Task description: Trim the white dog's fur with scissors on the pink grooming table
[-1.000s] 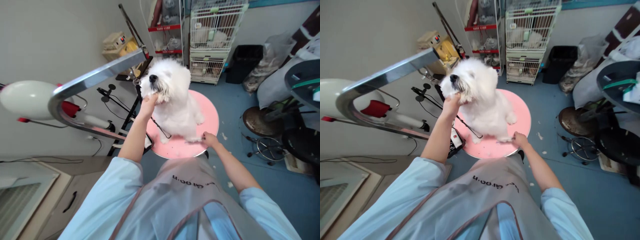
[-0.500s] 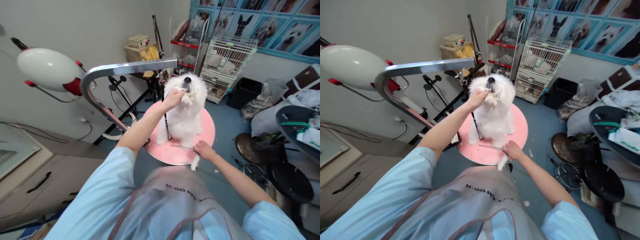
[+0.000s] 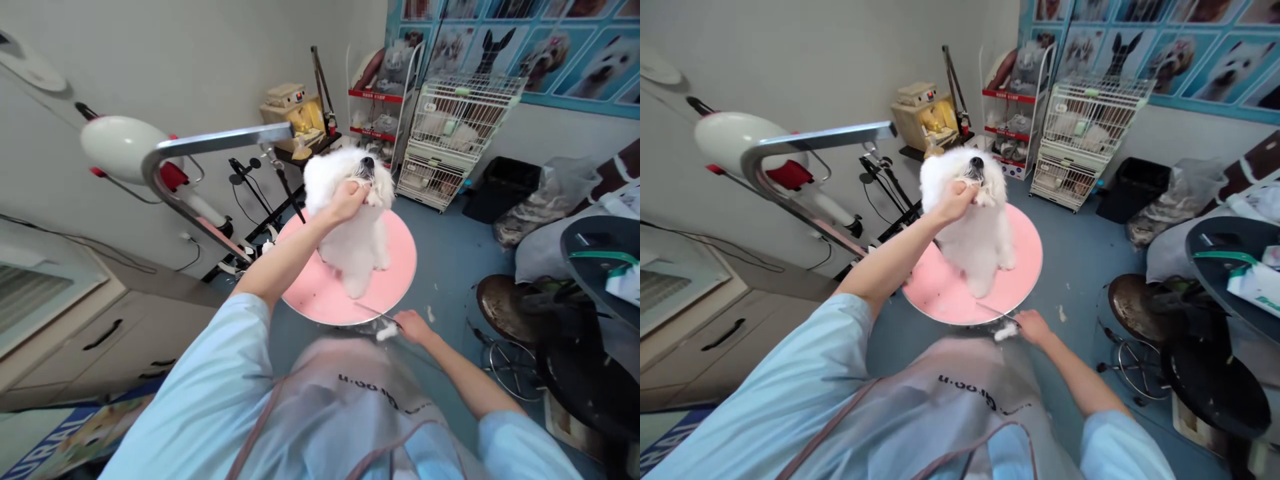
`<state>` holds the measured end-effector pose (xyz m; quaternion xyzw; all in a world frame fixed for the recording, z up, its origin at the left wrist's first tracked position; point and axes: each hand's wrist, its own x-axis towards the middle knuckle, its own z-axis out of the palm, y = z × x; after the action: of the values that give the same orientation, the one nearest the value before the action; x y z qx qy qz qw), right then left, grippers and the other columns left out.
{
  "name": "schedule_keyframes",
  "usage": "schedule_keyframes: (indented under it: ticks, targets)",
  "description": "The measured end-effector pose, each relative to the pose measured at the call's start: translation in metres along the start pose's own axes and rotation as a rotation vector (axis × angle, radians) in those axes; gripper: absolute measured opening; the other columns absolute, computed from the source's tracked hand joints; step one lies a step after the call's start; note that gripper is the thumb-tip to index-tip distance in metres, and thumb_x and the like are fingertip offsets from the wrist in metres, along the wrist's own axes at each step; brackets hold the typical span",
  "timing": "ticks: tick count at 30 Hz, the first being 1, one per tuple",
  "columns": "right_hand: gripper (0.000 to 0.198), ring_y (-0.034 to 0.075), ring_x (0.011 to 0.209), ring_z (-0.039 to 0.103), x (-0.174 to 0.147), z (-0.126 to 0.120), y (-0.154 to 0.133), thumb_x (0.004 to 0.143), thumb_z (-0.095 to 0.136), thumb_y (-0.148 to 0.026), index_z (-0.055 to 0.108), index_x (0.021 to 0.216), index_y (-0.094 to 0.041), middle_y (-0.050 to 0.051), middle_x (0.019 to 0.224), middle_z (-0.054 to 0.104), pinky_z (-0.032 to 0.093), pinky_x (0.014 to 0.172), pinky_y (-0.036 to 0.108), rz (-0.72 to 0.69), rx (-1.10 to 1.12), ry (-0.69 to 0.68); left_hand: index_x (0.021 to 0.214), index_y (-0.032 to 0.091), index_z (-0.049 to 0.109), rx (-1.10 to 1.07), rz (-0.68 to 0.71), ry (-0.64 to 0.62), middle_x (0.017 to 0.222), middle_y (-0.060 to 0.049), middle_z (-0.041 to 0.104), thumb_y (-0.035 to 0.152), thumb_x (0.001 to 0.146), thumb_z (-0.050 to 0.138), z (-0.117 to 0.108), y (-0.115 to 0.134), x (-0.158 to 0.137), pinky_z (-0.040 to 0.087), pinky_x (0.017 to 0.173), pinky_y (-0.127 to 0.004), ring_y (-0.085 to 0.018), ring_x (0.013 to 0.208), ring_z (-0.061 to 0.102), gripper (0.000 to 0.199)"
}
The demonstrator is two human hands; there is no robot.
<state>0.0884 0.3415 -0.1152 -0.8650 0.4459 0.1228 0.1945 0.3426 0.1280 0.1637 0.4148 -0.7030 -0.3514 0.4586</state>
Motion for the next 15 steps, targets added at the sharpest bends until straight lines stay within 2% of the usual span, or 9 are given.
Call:
schedule_keyframes:
  ticks: [5, 8, 11, 13, 15]
  targets:
    - [0.024, 0.02, 0.088, 0.064, -0.062, 0.056, 0.033, 0.086, 0.046, -0.011, 0.065, 0.097, -0.018, 0.009, 0.097, 0.071, 0.036, 0.076, 0.027, 0.363, 0.34, 0.113, 0.049, 0.016, 0.048, 0.025, -0.087, -0.049, 0.054, -0.001, 0.06, 0.015, 0.094, 0.049, 0.074, 0.015, 0.031, 0.039, 0.058, -0.021, -0.008, 0.055, 0.055, 0.044]
    - [0.029, 0.02, 0.08, 0.065, -0.079, 0.069, 0.043, 0.086, 0.047, -0.015, 0.063, 0.108, -0.02, 0.008, 0.09, 0.072, 0.038, 0.07, 0.026, 0.469, 0.559, 0.27, 0.052, 0.017, 0.044, -0.031, -0.123, -0.023, 0.058, -0.002, 0.063, 0.013, 0.094, 0.047, 0.104, 0.029, 0.048, 0.044, 0.065, -0.021, -0.01, 0.062, 0.062, 0.043]
    - [0.025, 0.023, 0.079, 0.065, -0.076, 0.057, 0.053, 0.087, 0.046, -0.028, 0.065, 0.102, -0.02, 0.008, 0.086, 0.071, 0.043, 0.071, 0.03, 0.44, 0.703, 0.506, 0.053, 0.017, 0.041, -0.064, -0.121, -0.016, 0.055, 0.0, 0.061, 0.014, 0.094, 0.047, 0.11, 0.046, 0.053, 0.045, 0.066, -0.022, -0.01, 0.062, 0.064, 0.042]
    - [0.026, 0.024, 0.079, 0.064, -0.063, 0.039, 0.054, 0.087, 0.046, -0.037, 0.065, 0.092, -0.02, 0.008, 0.082, 0.07, 0.045, 0.073, 0.033, 0.361, 0.775, 0.638, 0.053, 0.017, 0.041, -0.055, -0.119, -0.051, 0.056, -0.001, 0.062, 0.018, 0.094, 0.049, 0.103, 0.058, 0.046, 0.045, 0.066, -0.022, -0.011, 0.063, 0.064, 0.042]
    - [0.027, 0.023, 0.076, 0.064, -0.042, 0.019, 0.044, 0.085, 0.046, -0.043, 0.062, 0.089, -0.021, 0.007, 0.079, 0.069, 0.047, 0.072, 0.033, 0.288, 0.894, 0.696, 0.053, 0.017, 0.043, -0.011, -0.126, -0.131, 0.06, -0.003, 0.066, 0.021, 0.094, 0.052, 0.092, 0.068, 0.03, 0.045, 0.065, -0.023, -0.011, 0.064, 0.064, 0.042]
